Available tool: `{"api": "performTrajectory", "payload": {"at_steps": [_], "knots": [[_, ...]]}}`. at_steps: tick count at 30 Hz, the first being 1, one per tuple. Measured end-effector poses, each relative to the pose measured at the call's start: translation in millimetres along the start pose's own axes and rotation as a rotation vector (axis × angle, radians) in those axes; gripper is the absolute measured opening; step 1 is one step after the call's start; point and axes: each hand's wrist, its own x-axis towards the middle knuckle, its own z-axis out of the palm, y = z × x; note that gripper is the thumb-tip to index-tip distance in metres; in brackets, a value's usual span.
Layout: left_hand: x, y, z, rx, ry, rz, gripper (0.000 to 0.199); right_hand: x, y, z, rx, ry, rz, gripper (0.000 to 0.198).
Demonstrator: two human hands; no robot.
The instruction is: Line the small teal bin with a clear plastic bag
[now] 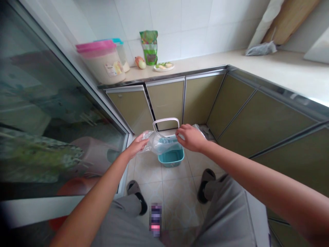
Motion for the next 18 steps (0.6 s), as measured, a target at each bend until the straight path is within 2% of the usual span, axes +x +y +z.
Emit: {"api": "performTrajectory", "payload": {"at_steps": [3,6,7,8,10,13,18], "knots": [[0,0,6,-0.009,-0.044,-0.028,0.081,45,-1,49,0.048,-0.299,-0.063,0.029],[2,-2,8,-0.002,-0.087,-0.067,0.085,93,8,101,0.068,-0.587,0.036,0.040],[3,-3,7,0.001,-0.102,-0.083,0.085,106,10,116,0.036,-0.638,0.085,0.040],[6,-5,7,0.001,-0.118,-0.100,0.086,116,12,130,-0.024,-0.642,0.131,0.037],[11,-8,4,-0.008,-0.148,-0.133,0.089,126,12,151,-0.174,-0.545,0.198,0.030],[21,-12,0,-0.044,-0.163,-0.169,0.094,115,8,172,-0.218,-0.407,0.223,0.029],[36,-21,1,-0.214,-0.196,-0.245,0.096,84,21,213,0.039,-0.530,0.103,0.031]]}}
